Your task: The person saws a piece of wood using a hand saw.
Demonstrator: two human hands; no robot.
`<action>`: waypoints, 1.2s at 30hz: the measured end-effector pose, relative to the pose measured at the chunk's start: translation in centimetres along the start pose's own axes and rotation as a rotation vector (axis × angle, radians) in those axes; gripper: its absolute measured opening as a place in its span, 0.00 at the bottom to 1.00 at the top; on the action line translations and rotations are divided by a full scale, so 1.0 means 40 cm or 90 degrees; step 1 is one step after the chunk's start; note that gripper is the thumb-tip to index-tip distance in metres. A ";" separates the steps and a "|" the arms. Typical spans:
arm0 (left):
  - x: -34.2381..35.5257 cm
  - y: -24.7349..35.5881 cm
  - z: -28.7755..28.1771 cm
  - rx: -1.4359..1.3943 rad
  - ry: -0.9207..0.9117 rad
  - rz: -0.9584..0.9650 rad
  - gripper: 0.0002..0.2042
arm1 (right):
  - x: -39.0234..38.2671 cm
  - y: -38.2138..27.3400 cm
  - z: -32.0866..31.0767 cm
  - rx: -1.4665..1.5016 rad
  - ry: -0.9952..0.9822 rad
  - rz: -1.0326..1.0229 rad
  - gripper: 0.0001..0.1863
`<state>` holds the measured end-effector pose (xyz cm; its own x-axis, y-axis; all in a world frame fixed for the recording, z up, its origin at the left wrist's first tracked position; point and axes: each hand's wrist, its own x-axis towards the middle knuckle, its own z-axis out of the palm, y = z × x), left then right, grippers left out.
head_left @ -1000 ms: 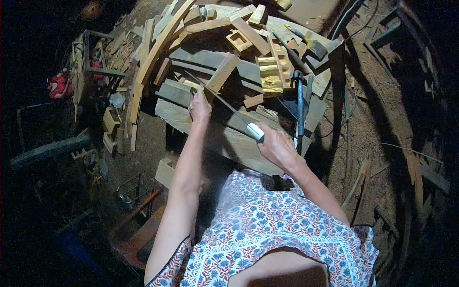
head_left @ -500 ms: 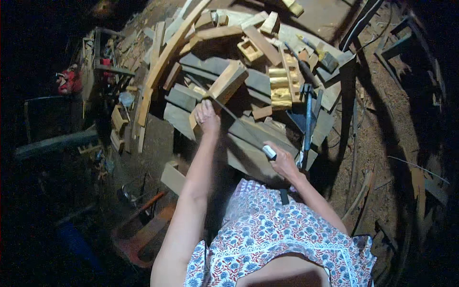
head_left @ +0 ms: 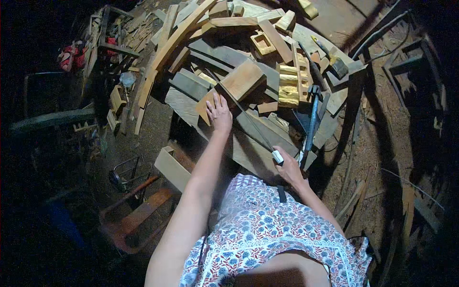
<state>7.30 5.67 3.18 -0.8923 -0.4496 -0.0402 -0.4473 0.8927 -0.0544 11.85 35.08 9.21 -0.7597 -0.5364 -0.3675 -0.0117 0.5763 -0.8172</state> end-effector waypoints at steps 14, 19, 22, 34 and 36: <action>-0.178 0.001 -0.016 -0.148 0.031 0.019 0.39 | 0.016 0.010 0.002 -0.037 -0.015 0.004 0.29; -0.126 -0.032 -0.037 -0.272 0.037 -0.104 0.34 | 0.025 -0.001 0.001 -0.055 0.007 0.043 0.24; -0.021 -0.073 -0.061 -0.333 0.062 -0.130 0.32 | 0.026 -0.011 0.002 -0.066 0.018 0.069 0.23; 0.110 -0.119 -0.009 -0.225 -0.150 0.003 0.51 | -0.003 -0.072 0.011 -0.084 0.129 0.029 0.19; 0.118 -0.114 -0.048 -0.223 -0.194 0.061 0.53 | -0.006 -0.064 -0.014 -0.060 0.109 0.030 0.19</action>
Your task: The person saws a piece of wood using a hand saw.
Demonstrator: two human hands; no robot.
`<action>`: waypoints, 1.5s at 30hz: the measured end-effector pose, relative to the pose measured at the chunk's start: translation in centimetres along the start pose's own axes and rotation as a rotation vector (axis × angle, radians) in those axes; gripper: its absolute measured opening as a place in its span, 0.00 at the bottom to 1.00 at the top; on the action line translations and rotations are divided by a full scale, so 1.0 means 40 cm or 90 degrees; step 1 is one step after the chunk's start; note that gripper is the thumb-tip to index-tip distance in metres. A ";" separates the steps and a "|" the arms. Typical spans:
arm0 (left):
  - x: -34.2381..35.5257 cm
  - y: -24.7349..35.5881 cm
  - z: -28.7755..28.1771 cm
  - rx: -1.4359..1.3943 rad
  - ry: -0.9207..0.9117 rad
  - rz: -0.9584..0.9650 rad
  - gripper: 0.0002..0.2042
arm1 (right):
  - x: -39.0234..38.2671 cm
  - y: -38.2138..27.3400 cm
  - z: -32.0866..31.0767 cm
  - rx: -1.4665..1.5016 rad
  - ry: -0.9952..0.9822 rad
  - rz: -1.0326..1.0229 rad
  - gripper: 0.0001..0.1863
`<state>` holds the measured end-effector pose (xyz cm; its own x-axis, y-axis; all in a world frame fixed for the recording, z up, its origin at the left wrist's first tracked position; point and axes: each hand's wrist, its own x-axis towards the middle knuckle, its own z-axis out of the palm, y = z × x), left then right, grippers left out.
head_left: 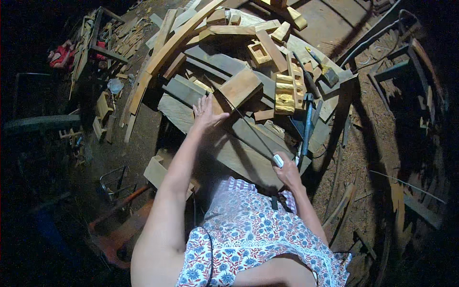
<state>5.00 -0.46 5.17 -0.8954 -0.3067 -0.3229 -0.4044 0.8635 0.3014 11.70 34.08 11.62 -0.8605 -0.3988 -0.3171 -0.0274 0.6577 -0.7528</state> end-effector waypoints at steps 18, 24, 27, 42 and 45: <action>0.034 -0.056 0.010 0.078 0.124 0.079 0.56 | 0.073 -0.148 -0.082 -0.034 -0.088 0.034 0.22; 0.042 -0.092 0.009 0.169 0.128 0.043 0.57 | 0.065 -0.277 -0.128 -0.132 -0.071 0.007 0.24; 0.035 -0.024 -0.012 0.163 0.115 0.023 0.57 | 0.059 -0.210 -0.114 -0.065 -0.032 -0.010 0.26; 0.044 -0.063 -0.046 0.033 0.076 -0.010 0.54 | 0.131 -0.258 -0.139 0.148 0.077 -0.187 0.31; 0.065 -0.044 -0.036 -0.063 0.040 -0.065 0.48 | 0.143 -0.226 -0.089 0.130 0.131 -0.246 0.30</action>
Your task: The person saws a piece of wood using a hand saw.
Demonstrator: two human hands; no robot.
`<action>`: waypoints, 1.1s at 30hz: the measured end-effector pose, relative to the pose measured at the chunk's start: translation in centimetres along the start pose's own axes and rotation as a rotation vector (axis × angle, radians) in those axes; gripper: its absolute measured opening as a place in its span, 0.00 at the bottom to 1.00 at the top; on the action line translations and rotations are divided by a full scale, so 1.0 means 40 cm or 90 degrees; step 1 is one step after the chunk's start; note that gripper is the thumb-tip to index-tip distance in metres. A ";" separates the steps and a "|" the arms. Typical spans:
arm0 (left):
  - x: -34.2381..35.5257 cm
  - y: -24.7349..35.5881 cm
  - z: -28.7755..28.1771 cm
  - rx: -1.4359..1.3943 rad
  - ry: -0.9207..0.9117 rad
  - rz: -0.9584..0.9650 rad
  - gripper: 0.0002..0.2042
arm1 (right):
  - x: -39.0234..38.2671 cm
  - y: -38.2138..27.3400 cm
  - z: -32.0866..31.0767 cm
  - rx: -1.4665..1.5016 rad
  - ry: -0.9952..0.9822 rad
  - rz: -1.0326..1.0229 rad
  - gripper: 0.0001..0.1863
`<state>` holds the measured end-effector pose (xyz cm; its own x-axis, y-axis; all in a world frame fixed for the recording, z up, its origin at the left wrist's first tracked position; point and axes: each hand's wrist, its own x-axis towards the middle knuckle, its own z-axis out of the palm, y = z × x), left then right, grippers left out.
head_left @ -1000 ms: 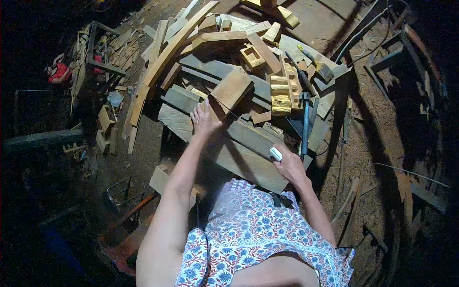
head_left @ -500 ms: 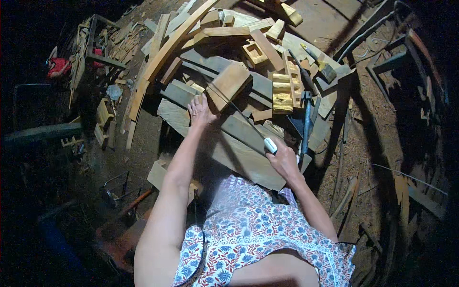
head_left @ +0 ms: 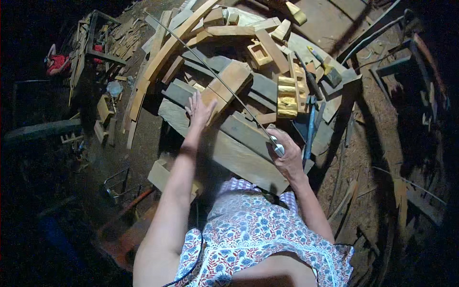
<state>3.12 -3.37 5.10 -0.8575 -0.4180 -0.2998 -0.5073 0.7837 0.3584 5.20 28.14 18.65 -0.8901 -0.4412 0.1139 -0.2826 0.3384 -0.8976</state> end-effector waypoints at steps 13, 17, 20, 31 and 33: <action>0.067 0.037 0.144 0.162 0.362 -0.137 0.14 | -0.010 0.228 0.144 -0.119 -0.140 0.145 0.28; 0.066 0.029 0.145 0.166 0.388 -0.140 0.14 | -0.002 0.231 0.155 -0.143 -0.187 0.161 0.30; 0.070 0.045 0.146 0.156 0.357 -0.162 0.14 | 0.001 0.243 0.152 -0.143 -0.168 0.133 0.30; 0.081 0.033 0.153 0.148 0.380 -0.192 0.15 | 0.037 0.143 0.106 -0.211 -0.224 0.190 0.29; 0.082 0.027 0.150 0.159 0.408 -0.177 0.14 | 0.048 0.140 0.101 -0.199 -0.257 0.209 0.28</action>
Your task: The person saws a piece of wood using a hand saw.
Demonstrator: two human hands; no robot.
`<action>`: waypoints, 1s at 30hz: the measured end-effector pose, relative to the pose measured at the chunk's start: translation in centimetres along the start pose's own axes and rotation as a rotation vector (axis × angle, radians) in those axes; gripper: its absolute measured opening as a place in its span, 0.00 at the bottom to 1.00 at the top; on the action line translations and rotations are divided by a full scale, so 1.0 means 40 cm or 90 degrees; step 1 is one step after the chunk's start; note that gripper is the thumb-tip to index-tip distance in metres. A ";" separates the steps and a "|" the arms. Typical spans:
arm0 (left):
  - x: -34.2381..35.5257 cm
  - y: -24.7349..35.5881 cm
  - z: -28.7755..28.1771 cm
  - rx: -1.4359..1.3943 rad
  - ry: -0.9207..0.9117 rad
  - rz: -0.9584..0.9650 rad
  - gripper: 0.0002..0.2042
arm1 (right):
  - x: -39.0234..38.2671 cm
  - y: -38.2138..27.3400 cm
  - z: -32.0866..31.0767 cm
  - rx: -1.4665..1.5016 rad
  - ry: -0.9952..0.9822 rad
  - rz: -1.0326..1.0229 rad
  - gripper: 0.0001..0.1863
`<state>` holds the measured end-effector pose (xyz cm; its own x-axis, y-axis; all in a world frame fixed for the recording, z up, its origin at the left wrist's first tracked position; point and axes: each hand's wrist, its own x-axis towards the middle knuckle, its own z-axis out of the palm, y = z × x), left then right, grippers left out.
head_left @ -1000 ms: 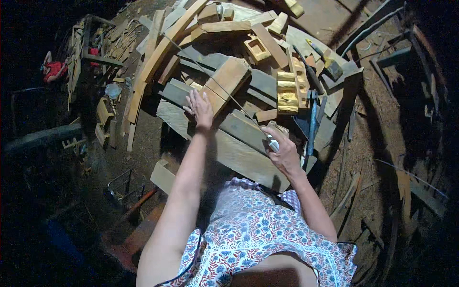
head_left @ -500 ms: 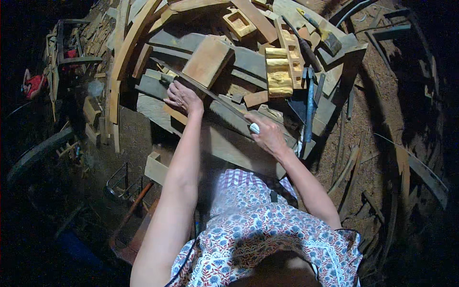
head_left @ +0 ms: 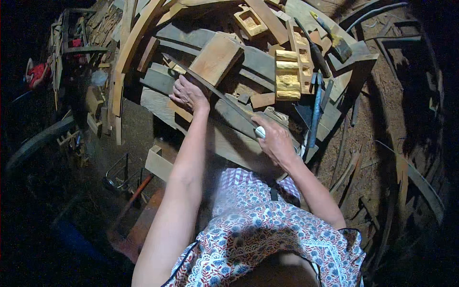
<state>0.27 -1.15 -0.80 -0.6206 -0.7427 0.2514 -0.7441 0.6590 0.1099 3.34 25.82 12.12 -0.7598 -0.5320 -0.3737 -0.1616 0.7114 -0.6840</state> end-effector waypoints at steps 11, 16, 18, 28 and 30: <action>0.017 -0.032 0.034 -0.014 0.007 -0.016 0.12 | 0.002 -0.097 -0.075 0.019 -0.113 0.050 0.25; 0.008 0.003 0.006 0.029 0.002 -0.032 0.11 | -0.032 -0.043 -0.051 -0.005 -0.056 -0.010 0.25; 0.015 -0.010 0.004 0.024 0.068 -0.006 0.10 | -0.029 -0.039 -0.049 0.001 -0.056 -0.016 0.25; -0.001 0.004 -0.012 0.012 0.039 -0.039 0.15 | 0.008 -0.009 0.020 0.134 -0.023 -0.013 0.28; 0.001 0.010 -0.016 0.024 0.073 -0.025 0.15 | -0.092 0.043 -0.001 0.094 -0.046 0.026 0.29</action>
<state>0.11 -0.84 -0.15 -0.5595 -0.7483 0.3564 -0.7778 0.6226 0.0862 5.83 29.02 12.31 -0.7163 -0.5390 -0.4431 -0.0337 0.6611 -0.7496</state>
